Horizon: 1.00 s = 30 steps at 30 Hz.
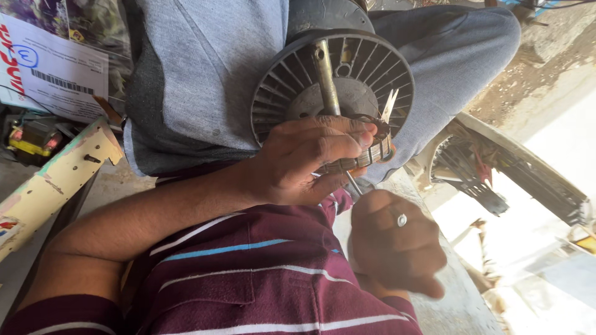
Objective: The person is repairing an electrical motor component. They use a screwdriver to adjust the copper windings on the motor stator while holding it with their left hand.
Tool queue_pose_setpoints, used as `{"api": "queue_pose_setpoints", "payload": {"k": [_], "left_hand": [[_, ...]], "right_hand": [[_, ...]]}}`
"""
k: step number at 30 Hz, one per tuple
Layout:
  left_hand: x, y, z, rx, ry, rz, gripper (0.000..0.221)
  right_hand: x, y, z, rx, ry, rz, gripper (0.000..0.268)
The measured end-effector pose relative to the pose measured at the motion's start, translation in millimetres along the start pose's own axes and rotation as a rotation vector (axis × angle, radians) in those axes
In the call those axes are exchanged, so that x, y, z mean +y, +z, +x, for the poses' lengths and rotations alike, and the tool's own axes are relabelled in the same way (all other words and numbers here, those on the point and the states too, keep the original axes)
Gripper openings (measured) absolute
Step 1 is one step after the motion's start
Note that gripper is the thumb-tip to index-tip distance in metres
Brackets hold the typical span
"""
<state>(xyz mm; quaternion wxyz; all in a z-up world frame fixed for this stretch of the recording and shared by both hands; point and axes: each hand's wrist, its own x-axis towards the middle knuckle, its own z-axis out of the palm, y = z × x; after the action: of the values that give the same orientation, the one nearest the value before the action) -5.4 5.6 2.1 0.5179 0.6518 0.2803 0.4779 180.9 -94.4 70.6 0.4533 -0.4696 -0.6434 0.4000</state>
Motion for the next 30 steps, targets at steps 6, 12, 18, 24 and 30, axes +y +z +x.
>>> {"api": "queue_pose_setpoints", "payload": {"k": [6, 12, 18, 24, 30], "left_hand": [[2, -3, 4, 0.019, -0.002, 0.000, 0.039], [-2, -2, 1, 0.034, 0.005, -0.030, 0.038], [-3, -6, 5, 0.012, 0.000, -0.041, 0.036], [-8, -6, -1, 0.004, 0.013, -0.070, 0.037], [-3, -5, 3, 0.019, 0.016, -0.014, 0.041]], "right_hand": [[-12, -3, 50, -0.281, -0.221, 0.054, 0.040], [6, 3, 69, -0.426, -0.364, 0.141, 0.041], [20, 11, 78, -0.441, -0.468, 0.063, 0.042], [22, 2, 66, -0.487, -0.450, 0.069, 0.044], [42, 22, 85, -0.402, -0.762, 0.094, 0.049]]}}
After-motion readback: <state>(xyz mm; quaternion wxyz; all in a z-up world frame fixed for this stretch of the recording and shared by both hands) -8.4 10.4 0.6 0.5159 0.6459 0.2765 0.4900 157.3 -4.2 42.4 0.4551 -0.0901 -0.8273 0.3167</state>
